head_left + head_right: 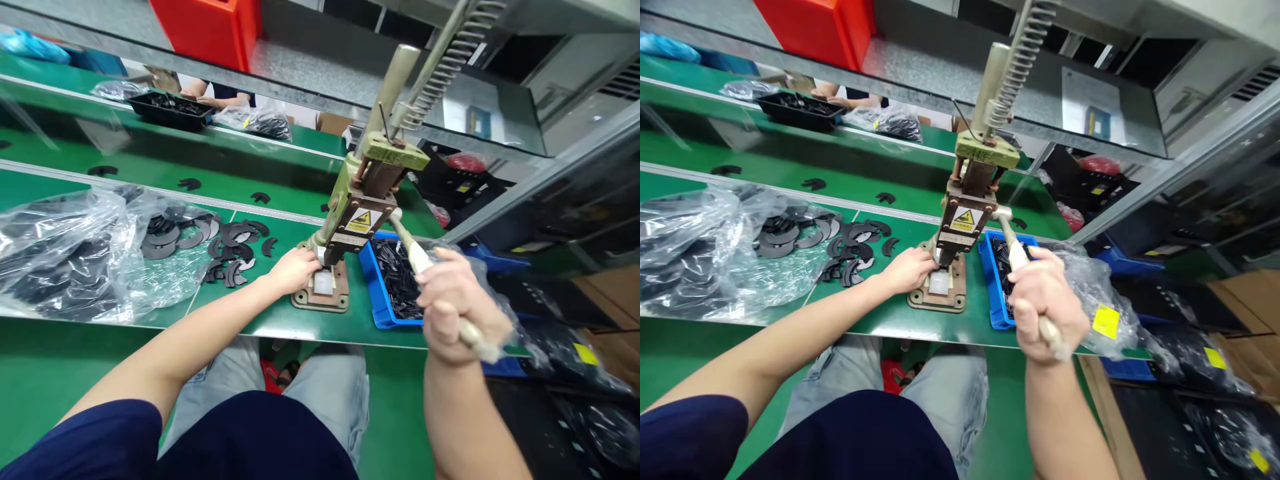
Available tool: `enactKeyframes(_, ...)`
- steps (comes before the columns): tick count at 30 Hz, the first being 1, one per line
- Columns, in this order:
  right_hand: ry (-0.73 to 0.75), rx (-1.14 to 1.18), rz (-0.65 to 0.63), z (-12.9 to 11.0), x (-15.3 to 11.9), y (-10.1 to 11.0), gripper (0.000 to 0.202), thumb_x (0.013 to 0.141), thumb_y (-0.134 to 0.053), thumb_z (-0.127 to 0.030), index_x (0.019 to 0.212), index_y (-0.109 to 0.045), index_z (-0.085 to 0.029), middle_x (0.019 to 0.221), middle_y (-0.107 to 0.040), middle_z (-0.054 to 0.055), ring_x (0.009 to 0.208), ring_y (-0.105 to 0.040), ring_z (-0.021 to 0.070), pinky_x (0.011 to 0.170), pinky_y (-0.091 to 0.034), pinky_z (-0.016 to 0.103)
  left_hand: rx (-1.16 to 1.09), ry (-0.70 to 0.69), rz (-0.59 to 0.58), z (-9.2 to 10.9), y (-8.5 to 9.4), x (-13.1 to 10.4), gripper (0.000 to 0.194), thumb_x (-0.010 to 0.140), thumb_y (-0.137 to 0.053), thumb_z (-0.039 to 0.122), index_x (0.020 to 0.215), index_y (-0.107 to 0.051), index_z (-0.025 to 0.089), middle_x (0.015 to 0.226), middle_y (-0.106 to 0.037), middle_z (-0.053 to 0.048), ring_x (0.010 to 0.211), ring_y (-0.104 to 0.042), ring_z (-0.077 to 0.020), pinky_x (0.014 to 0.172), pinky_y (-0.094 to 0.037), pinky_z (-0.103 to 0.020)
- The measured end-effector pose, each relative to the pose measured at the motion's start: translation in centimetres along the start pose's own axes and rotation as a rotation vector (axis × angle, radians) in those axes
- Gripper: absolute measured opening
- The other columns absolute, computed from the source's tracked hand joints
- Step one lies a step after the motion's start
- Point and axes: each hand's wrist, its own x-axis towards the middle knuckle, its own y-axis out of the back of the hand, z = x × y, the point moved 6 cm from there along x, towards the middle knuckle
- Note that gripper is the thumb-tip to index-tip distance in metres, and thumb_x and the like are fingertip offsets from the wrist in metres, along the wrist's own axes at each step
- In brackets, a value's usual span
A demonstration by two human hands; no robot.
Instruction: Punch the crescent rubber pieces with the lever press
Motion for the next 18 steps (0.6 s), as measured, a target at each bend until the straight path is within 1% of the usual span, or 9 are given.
enactKeyframes(1, 0.012, -0.022, 0.023, -0.1, -1.8, -0.2, 0.046, 0.097, -0.063, -0.042, 0.057, -0.051, -0.023, 0.058, -0.059, -0.001, 0.074, -0.067, 0.0218, 0.104, -0.051, 0.059, -0.013, 0.002, -0.001, 0.1, -0.1, -0.1, 0.031, 0.103, -0.05, 0.02, 0.118, -0.078, 0.022, 0.112, -0.074, -0.011, 0.106, -0.066, -0.0272, 0.087, -0.048, -0.041)
enactKeyframes(3, 0.005, -0.029, 0.072, 0.0, -4.6, -0.6, 0.037, 0.095, -0.064, -0.035, 0.062, -0.055, -0.022, 0.064, -0.064, 0.0, 0.079, -0.067, 0.0227, 0.096, -0.051, 0.055, -0.051, -0.009, -0.013, 0.1, -0.1, -0.5, 0.034, 0.104, -0.048, 0.019, 0.125, -0.075, 0.022, 0.118, -0.074, -0.011, 0.11, -0.066, -0.026, 0.09, -0.049, -0.04)
enactKeyframes(5, -0.015, -0.04, 0.156, 0.4, -6.2, -1.0, 0.035, 0.095, -0.065, -0.034, 0.064, -0.055, -0.022, 0.066, -0.065, -0.001, 0.073, -0.065, 0.0199, 0.091, -0.05, 0.051, -0.081, -0.004, -0.032, -0.8, 0.2, -1.0, 0.037, 0.105, -0.047, 0.021, 0.131, -0.073, 0.023, 0.125, -0.075, -0.009, 0.115, -0.066, -0.0245, 0.095, -0.049, -0.038)
enactKeyframes(7, -0.018, -0.029, 0.251, 0.6, -6.8, -1.3, 0.042, 0.097, -0.065, -0.039, 0.061, -0.052, -0.022, 0.063, -0.063, -0.002, 0.065, -0.06, 0.0166, 0.09, -0.049, 0.049, -0.056, 0.097, -0.043, -3.2, 0.9, -1.4, 0.037, 0.107, -0.045, 0.024, 0.132, -0.072, 0.024, 0.126, -0.075, -0.009, 0.116, -0.067, -0.0245, 0.1, -0.049, -0.038)
enactKeyframes(10, -0.024, -0.004, 0.341, 0.9, -6.7, -1.5, 0.049, 0.098, -0.065, -0.046, 0.059, -0.048, -0.021, 0.059, -0.06, -0.003, 0.062, -0.058, 0.0152, 0.089, -0.048, 0.048, 0.091, 0.384, -0.07, -8.8, 2.4, -2.3, 0.034, 0.106, -0.048, 0.029, 0.128, -0.072, 0.019, 0.122, -0.076, -0.014, 0.117, -0.067, -0.0292, 0.103, -0.049, -0.042)
enactKeyframes(12, -0.026, -0.004, 0.353, 1.0, -6.7, -1.6, 0.051, 0.098, -0.066, -0.048, 0.058, -0.048, -0.022, 0.059, -0.06, -0.003, 0.064, -0.059, 0.0162, 0.089, -0.048, 0.048, 0.147, 0.539, -0.143, -12.0, 2.8, -2.9, 0.035, 0.103, -0.054, 0.035, 0.126, -0.071, 0.015, 0.124, -0.075, -0.019, 0.121, -0.067, -0.0329, 0.105, -0.049, -0.044)
enactKeyframes(13, -0.028, -0.004, 0.351, 1.0, -6.7, -1.6, 0.05, 0.098, -0.066, -0.048, 0.059, -0.049, -0.022, 0.059, -0.06, -0.003, 0.066, -0.061, 0.0171, 0.089, -0.048, 0.048, 0.134, 0.596, -0.193, -13.2, 2.6, -3.2, 0.036, 0.101, -0.058, 0.038, 0.127, -0.07, 0.014, 0.126, -0.074, -0.02, 0.122, -0.067, -0.034, 0.105, -0.049, -0.044)
enactKeyframes(15, -0.038, -0.001, 0.34, 1.2, -6.8, -1.6, 0.049, 0.098, -0.066, -0.048, 0.059, -0.05, -0.022, 0.06, -0.061, -0.002, 0.071, -0.063, 0.0193, 0.091, -0.049, 0.05, 0.056, 0.667, -0.278, -14.7, 1.8, -3.6, 0.043, 0.096, -0.066, 0.041, 0.129, -0.067, 0.014, 0.132, -0.071, -0.021, 0.125, -0.067, -0.034, 0.105, -0.049, -0.042)
enactKeyframes(18, -0.047, 0.011, 0.325, 1.3, -7.0, -1.5, 0.045, 0.097, -0.067, -0.048, 0.061, -0.052, -0.024, 0.06, -0.061, -0.001, 0.074, -0.065, 0.0218, 0.092, -0.05, 0.053, -0.055, 0.706, -0.316, -15.4, 0.4, -3.7, 0.05, 0.091, -0.074, 0.04, 0.133, -0.063, 0.015, 0.137, -0.069, -0.02, 0.124, -0.069, -0.0318, 0.101, -0.051, -0.036)
